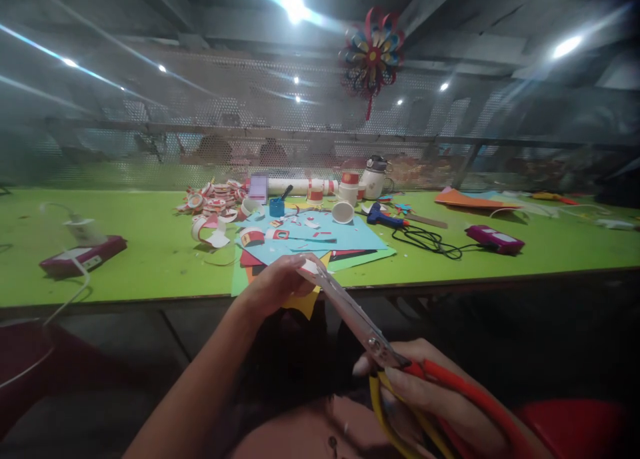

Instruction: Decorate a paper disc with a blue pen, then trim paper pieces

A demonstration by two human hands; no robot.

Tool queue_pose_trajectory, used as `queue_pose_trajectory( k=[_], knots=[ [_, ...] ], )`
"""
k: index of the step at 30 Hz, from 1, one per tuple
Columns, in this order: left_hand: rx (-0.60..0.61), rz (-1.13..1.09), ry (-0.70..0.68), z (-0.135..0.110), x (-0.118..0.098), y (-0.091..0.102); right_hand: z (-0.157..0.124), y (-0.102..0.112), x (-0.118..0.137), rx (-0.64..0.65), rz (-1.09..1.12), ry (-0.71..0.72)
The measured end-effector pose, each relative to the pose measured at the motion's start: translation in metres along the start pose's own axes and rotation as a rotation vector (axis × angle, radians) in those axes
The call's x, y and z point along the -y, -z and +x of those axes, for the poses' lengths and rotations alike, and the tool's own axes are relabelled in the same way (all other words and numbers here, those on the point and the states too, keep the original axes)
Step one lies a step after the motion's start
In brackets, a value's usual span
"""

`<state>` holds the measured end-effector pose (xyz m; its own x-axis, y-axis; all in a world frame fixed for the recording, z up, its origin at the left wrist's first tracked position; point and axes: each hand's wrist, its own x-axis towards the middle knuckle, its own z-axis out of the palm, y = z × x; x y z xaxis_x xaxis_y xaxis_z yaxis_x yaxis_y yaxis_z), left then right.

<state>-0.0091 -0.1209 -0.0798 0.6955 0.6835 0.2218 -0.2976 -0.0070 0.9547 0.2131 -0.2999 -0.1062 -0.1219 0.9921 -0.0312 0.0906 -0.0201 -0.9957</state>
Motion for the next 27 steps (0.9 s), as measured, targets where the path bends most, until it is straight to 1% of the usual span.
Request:
queue_pose_trajectory(
  k=[2,7,11,14,18,22,27],
  knots=[
    [0.012,0.008,0.004,-0.001,-0.001,-0.001,-0.002,0.001,0.008,0.019,-0.016,-0.019],
    [0.029,0.020,0.010,-0.001,-0.002,-0.003,-0.004,0.002,0.025,0.005,-0.091,-0.059],
    [0.031,0.016,0.003,-0.001,0.000,-0.004,-0.006,0.000,0.031,0.059,-0.087,-0.129],
    [0.028,0.015,-0.005,0.000,0.001,-0.005,-0.008,-0.001,0.032,0.069,-0.083,-0.139],
    [0.026,0.022,-0.007,0.001,0.002,-0.005,-0.004,-0.005,0.031,-0.003,-0.140,-0.058],
    [0.016,0.024,0.014,0.000,0.001,-0.006,0.002,-0.010,0.032,-0.003,-0.177,-0.023],
    [-0.002,0.034,0.021,0.000,-0.001,-0.008,0.003,-0.013,0.034,-0.029,-0.261,0.066]
  ],
)
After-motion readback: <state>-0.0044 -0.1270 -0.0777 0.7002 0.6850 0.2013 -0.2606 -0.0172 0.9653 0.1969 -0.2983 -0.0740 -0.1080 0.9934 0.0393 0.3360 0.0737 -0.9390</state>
